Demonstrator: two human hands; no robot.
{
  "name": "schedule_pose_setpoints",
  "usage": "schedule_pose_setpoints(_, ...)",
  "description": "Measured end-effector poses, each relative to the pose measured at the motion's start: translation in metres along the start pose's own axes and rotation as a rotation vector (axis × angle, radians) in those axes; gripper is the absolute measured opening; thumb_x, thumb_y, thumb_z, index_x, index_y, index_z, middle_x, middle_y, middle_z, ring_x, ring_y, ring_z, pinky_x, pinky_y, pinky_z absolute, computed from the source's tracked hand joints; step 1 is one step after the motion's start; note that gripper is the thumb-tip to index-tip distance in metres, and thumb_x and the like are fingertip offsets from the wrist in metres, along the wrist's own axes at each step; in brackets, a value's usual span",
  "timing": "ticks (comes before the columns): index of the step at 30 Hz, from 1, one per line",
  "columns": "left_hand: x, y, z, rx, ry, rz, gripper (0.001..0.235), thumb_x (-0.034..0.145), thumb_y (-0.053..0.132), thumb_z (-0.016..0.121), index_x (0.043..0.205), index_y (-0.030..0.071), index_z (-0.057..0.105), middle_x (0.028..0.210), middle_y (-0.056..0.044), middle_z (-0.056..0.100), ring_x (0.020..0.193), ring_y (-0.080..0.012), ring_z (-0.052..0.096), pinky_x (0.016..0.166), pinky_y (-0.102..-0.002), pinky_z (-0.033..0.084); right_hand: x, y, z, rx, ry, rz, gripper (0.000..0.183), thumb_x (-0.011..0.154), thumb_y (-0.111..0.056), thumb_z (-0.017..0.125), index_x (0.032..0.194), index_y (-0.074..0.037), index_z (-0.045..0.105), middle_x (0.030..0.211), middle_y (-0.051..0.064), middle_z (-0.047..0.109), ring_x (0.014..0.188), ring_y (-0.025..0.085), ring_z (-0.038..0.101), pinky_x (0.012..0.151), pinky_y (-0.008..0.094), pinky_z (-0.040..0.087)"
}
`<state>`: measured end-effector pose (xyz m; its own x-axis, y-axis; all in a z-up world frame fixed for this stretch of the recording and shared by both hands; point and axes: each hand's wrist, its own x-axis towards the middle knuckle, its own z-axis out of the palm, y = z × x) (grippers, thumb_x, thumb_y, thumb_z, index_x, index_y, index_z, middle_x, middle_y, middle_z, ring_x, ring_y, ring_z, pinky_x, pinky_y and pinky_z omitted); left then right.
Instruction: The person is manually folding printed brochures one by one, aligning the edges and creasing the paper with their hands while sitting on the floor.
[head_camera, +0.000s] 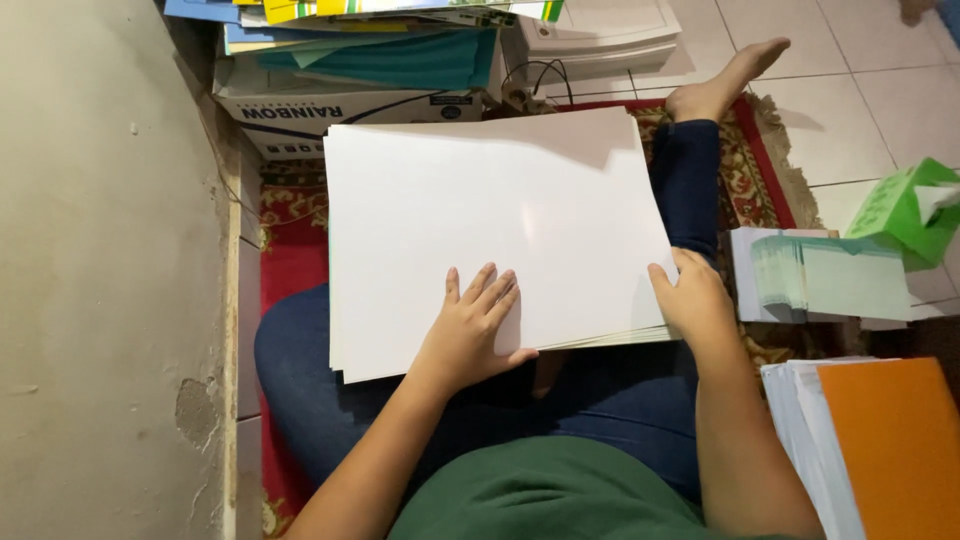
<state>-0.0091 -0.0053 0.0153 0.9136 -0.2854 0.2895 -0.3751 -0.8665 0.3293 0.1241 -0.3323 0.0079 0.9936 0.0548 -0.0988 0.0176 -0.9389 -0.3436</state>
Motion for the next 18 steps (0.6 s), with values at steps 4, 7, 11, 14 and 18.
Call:
schedule_pose_setpoints(4,-0.001,0.001,-0.001,0.0,-0.006,0.005,0.085,0.076,0.065,0.074,0.134,0.005,0.064,0.143,-0.016,0.06,0.141,-0.0388,0.047,0.113,-0.074,0.025,-0.028,-0.043,-0.036,0.029,0.007,-0.022,0.055,0.101,-0.036,0.059,0.14,0.003,0.062,0.143,0.024,0.06,0.13,0.041,0.057,0.105,0.052,0.048)
schedule_pose_setpoints(7,0.0,0.001,-0.001,0.003,-0.019,0.0,0.085,0.076,0.066,0.073,0.135,0.005,0.063,0.144,-0.016,0.059,0.142,-0.0385,0.046,0.113,-0.073,0.025,-0.035,-0.05,-0.049,0.098,0.133,-0.146,0.042,0.101,-0.024,0.064,0.134,0.003,0.068,0.125,0.024,0.068,0.117,0.043,0.064,0.099,0.05,0.051)
schedule_pose_setpoints(11,0.001,0.003,-0.006,0.025,-0.027,-0.003,0.085,0.077,0.067,0.072,0.135,0.005,0.063,0.144,-0.016,0.059,0.142,-0.038,0.046,0.113,-0.073,0.026,-0.019,-0.015,-0.043,0.291,0.169,-0.17,0.033,0.098,-0.015,0.07,0.13,-0.012,0.075,0.097,0.018,0.07,0.093,0.035,0.068,0.081,0.044,0.053)
schedule_pose_setpoints(14,0.0,0.006,-0.012,0.016,-0.014,-0.001,0.083,0.078,0.065,0.072,0.134,0.004,0.064,0.144,-0.017,0.059,0.141,-0.0385,0.048,0.113,-0.073,0.027,-0.017,-0.003,-0.043,0.535,0.057,-0.078,0.037,0.096,-0.011,0.068,0.132,-0.015,0.072,0.082,0.005,0.066,0.073,0.014,0.057,0.064,0.03,0.05)
schedule_pose_setpoints(18,0.008,0.011,-0.02,-0.114,0.099,-0.04,0.068,0.089,0.052,0.066,0.133,0.0,0.062,0.148,-0.025,0.052,0.139,-0.042,0.048,0.112,-0.071,0.031,-0.029,-0.028,-0.077,0.774,0.009,-0.011,0.043,0.096,-0.001,0.061,0.138,-0.002,0.064,0.086,0.007,0.062,0.07,0.013,0.053,0.059,0.022,0.045)
